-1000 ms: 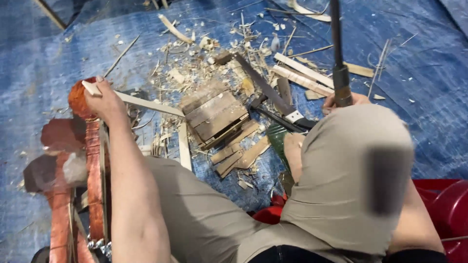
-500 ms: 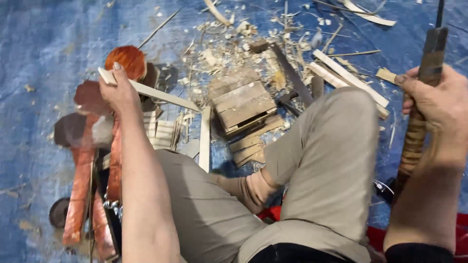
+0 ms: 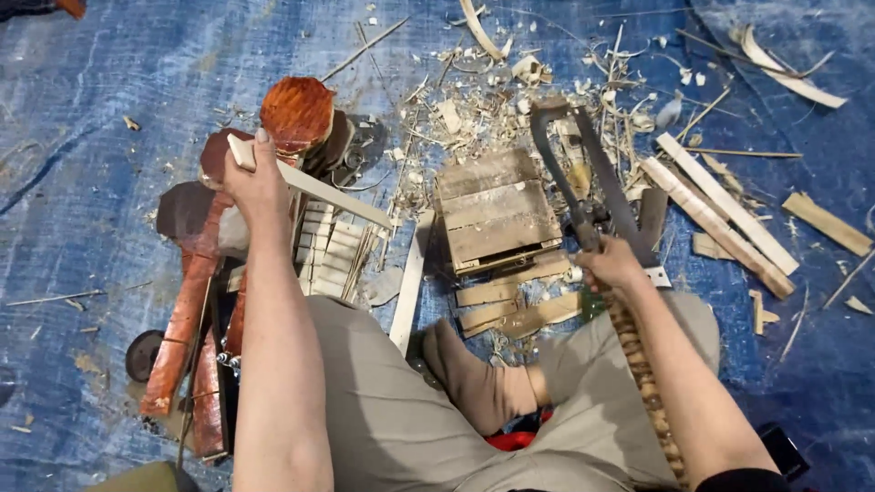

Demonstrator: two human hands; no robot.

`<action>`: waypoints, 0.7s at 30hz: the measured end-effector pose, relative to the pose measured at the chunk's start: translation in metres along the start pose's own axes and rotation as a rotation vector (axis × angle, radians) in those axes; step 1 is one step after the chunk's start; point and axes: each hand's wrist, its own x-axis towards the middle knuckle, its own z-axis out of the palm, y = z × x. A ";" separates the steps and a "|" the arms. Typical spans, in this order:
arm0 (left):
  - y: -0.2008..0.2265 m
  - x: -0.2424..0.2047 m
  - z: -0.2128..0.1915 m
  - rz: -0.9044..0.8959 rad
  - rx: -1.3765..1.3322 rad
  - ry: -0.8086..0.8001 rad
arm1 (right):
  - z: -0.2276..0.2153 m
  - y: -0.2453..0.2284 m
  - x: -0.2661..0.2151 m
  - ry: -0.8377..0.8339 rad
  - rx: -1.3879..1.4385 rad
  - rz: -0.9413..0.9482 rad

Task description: Carving and shaping wood pieces using a saw and a knife on a floor workspace.

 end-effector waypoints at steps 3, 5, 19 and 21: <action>-0.003 0.000 0.021 -0.034 0.038 -0.003 | -0.001 0.015 0.001 -0.005 -0.036 0.080; 0.008 0.000 0.041 -0.019 0.005 -0.004 | -0.005 0.036 0.024 -0.018 -0.019 0.133; 0.012 -0.005 0.107 -0.043 -0.045 -0.252 | 0.011 0.019 0.033 0.127 -0.671 0.027; 0.001 -0.001 0.102 -0.098 -0.050 -0.247 | 0.024 -0.013 0.022 0.272 -0.563 -0.278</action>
